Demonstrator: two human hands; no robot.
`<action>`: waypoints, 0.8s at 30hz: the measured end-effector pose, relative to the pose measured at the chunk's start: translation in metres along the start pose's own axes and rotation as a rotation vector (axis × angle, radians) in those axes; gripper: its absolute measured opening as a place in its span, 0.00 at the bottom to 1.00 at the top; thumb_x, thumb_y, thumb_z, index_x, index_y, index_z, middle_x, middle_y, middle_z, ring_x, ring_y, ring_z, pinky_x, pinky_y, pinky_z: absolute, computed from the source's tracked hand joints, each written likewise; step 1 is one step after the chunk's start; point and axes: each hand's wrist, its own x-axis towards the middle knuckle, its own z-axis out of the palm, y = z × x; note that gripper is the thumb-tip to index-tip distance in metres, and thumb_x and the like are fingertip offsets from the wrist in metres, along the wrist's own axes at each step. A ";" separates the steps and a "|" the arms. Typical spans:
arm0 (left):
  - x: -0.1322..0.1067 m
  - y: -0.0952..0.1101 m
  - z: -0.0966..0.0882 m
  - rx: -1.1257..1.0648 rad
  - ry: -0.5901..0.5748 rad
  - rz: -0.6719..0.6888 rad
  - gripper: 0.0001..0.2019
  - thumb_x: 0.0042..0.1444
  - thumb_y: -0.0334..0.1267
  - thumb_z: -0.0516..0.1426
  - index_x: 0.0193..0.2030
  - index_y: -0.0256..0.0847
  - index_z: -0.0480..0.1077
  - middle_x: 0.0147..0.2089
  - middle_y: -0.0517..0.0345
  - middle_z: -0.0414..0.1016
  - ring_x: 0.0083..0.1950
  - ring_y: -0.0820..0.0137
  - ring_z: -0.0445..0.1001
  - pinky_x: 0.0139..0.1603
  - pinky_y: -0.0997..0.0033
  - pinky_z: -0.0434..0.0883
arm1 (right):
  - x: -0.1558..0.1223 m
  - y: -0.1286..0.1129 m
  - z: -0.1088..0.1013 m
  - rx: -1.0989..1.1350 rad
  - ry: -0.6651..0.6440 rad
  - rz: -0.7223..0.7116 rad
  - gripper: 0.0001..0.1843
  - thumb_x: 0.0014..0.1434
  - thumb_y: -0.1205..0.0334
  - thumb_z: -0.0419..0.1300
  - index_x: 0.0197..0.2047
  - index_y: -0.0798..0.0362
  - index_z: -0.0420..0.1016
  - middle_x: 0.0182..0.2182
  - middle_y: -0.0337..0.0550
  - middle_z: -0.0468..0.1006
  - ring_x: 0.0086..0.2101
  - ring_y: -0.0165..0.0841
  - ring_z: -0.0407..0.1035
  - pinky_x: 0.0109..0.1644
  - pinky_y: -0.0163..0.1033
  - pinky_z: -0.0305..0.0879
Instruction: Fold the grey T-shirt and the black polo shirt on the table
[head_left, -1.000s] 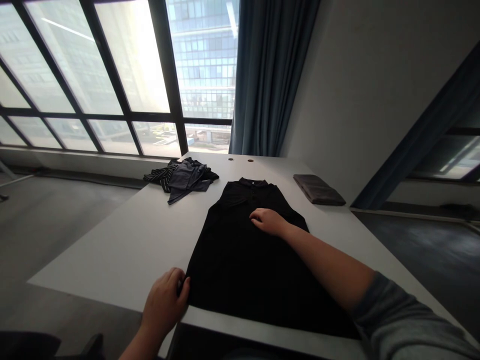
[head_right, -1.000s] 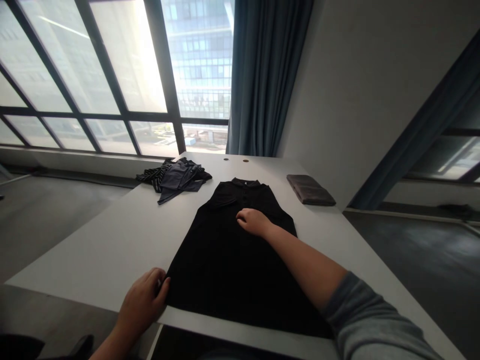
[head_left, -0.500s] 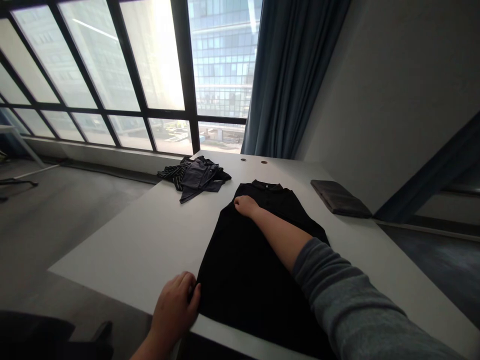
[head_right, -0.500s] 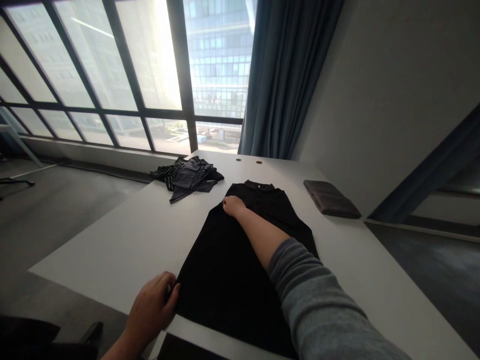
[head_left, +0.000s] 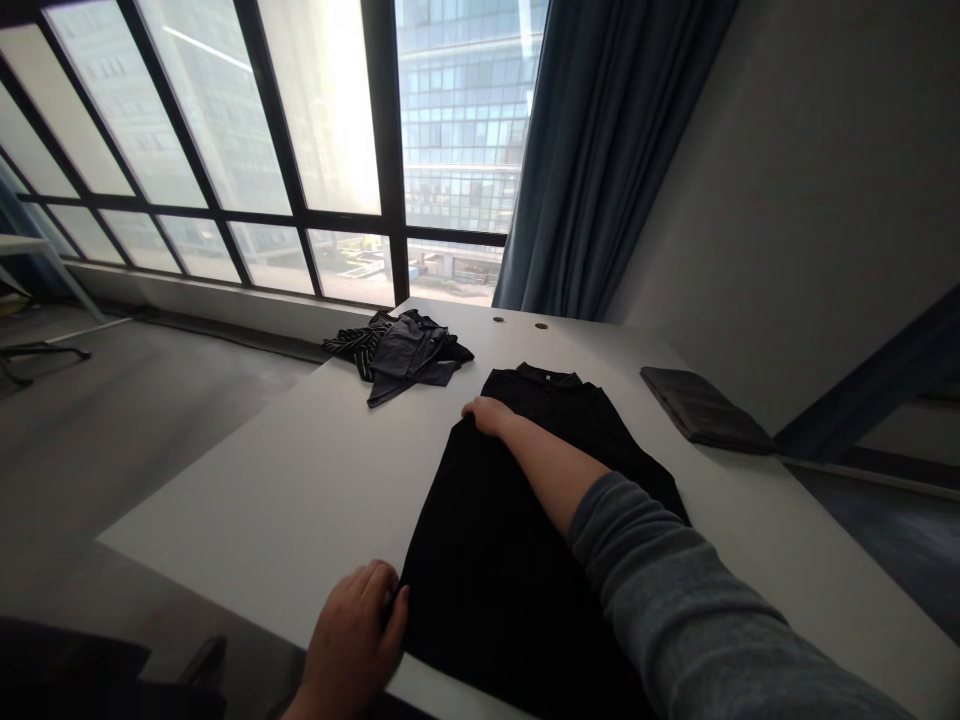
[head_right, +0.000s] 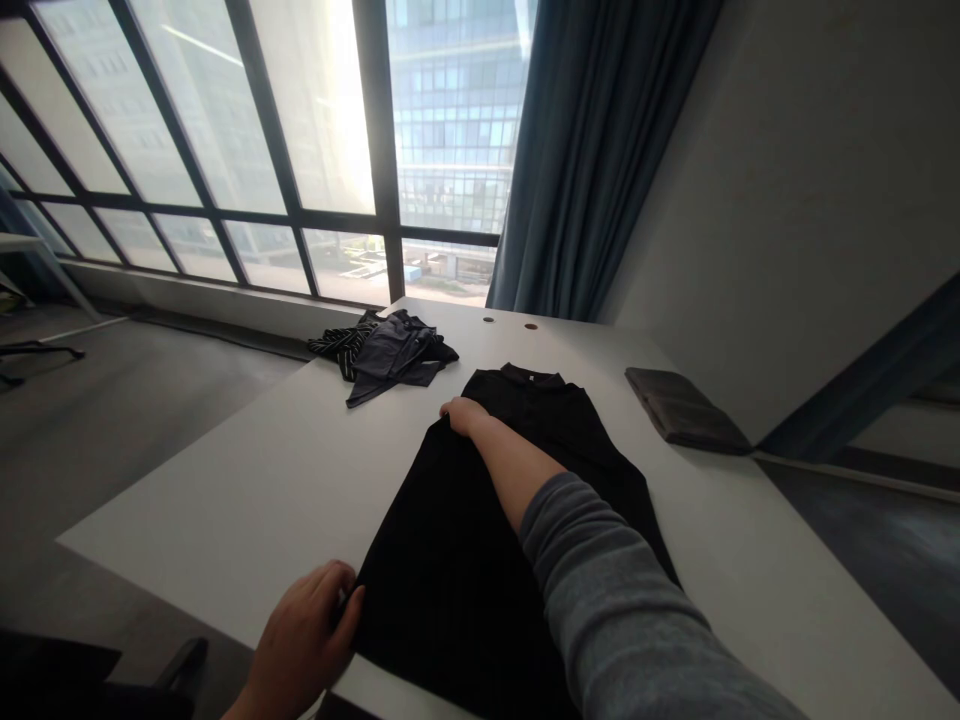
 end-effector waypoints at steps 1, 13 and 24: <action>0.000 0.000 0.000 0.001 0.001 0.003 0.10 0.67 0.39 0.53 0.32 0.46 0.66 0.30 0.57 0.73 0.31 0.65 0.73 0.34 0.65 0.67 | 0.001 0.002 0.000 -0.008 -0.002 -0.008 0.23 0.65 0.72 0.57 0.60 0.46 0.80 0.56 0.50 0.75 0.54 0.41 0.72 0.59 0.39 0.67; -0.001 0.000 -0.001 0.000 0.010 -0.004 0.11 0.68 0.41 0.53 0.32 0.46 0.67 0.28 0.58 0.72 0.29 0.66 0.73 0.32 0.65 0.67 | 0.008 0.016 -0.009 -0.111 -0.016 -0.190 0.18 0.63 0.73 0.58 0.53 0.50 0.80 0.56 0.47 0.75 0.52 0.37 0.72 0.56 0.36 0.67; -0.003 -0.004 -0.006 -0.130 -0.073 -0.057 0.10 0.67 0.43 0.55 0.34 0.45 0.70 0.27 0.59 0.73 0.28 0.67 0.73 0.30 0.68 0.67 | 0.001 0.021 -0.022 -0.160 0.002 -0.217 0.20 0.65 0.72 0.57 0.57 0.50 0.80 0.55 0.49 0.75 0.51 0.38 0.72 0.55 0.37 0.66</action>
